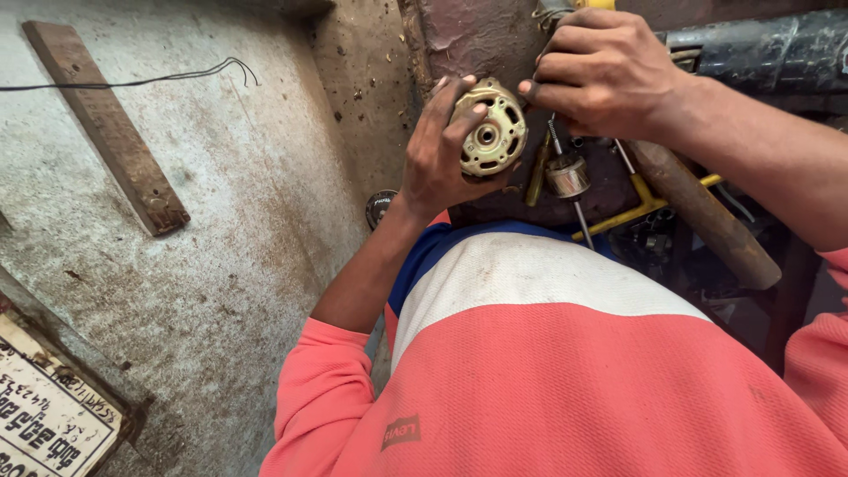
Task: The person is repairing a small electric motor. They use a hammer to tap a metal ring, apply lubricant to the rotor and stator, and then assemble the components together.
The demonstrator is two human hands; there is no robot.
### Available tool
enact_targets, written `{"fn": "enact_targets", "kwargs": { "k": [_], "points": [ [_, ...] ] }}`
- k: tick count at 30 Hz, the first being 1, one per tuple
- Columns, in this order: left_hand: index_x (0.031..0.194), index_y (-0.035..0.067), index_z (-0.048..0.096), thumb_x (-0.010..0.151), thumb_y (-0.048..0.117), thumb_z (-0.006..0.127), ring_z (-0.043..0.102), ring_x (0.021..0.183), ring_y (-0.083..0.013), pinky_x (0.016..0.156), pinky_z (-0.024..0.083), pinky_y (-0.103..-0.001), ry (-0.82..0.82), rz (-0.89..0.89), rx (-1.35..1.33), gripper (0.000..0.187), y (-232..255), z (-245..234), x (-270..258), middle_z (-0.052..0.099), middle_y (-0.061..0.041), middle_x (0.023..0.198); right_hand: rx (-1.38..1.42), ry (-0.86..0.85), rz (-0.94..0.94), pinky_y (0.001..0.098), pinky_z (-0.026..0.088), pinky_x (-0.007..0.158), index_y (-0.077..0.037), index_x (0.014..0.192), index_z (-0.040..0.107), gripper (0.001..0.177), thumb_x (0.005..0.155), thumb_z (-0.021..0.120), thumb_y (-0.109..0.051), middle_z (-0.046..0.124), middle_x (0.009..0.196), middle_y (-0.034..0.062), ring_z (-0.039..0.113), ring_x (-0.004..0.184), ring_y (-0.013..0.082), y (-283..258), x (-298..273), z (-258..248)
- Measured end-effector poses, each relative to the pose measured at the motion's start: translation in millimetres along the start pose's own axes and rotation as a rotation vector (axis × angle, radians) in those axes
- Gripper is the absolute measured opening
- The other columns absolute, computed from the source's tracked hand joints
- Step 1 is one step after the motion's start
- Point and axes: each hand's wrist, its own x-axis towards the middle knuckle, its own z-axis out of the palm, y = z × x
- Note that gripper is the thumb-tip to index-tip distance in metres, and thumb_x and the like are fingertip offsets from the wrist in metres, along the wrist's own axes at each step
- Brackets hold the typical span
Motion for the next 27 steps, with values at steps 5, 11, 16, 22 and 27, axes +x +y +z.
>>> {"fn": "enact_targets", "kwargs": {
  "k": [5,11,16,22,27],
  "points": [
    [0.139,0.016,0.039,0.081,0.043,0.097,0.057,0.135,-0.0424,0.117,0.051,-0.057,0.077,-0.023,0.012,0.086,2.4,-0.2,-1.5,0.051,-0.023,0.144,0.034,0.047,0.030,0.0369,0.057,0.090,-0.014,0.107,0.082,0.041,0.066,0.087,-0.019,0.074,0.096,0.0020,0.070,0.095,0.0203,-0.6,-5.1,9.2],
    [0.141,0.016,0.039,0.081,0.043,0.099,0.061,0.132,-0.0401,0.110,0.060,-0.050,0.095,-0.017,-0.069,0.089,-0.5,2.2,1.6,0.050,-0.024,0.146,0.180,0.030,0.074,0.0383,0.056,0.086,-0.011,0.108,0.081,0.041,0.068,0.087,-0.018,0.074,0.097,0.0042,0.070,0.093,0.0226,2.1,0.4,3.7],
    [0.140,0.016,0.040,0.077,0.042,0.099,0.062,0.130,-0.0396,0.109,0.061,-0.049,0.063,-0.058,-0.083,0.090,-1.7,1.9,4.9,0.051,-0.024,0.146,0.414,-0.094,0.064,0.0393,0.057,0.080,-0.003,0.106,0.079,0.044,0.062,0.082,-0.013,0.073,0.096,0.0111,0.069,0.090,0.0302,16.4,17.1,-13.8],
    [0.140,0.014,0.041,0.078,0.039,0.099,0.061,0.132,-0.0380,0.111,0.060,-0.048,0.080,-0.092,-0.076,0.089,7.2,-1.5,10.6,0.051,-0.022,0.146,0.364,-0.112,0.187,0.0409,0.057,0.087,-0.005,0.108,0.079,0.034,0.076,0.084,-0.012,0.075,0.104,0.0103,0.071,0.103,0.0288,18.2,13.6,-15.3],
    [0.138,0.014,0.041,0.078,0.037,0.099,0.062,0.132,-0.0372,0.110,0.059,-0.047,0.129,-0.132,-0.069,0.087,14.0,1.2,13.1,0.052,-0.021,0.145,0.324,-0.042,0.223,0.0377,0.059,0.090,-0.008,0.111,0.080,0.034,0.078,0.087,-0.009,0.077,0.109,0.0103,0.074,0.108,0.0262,13.1,-1.6,3.8]
  ]
}}
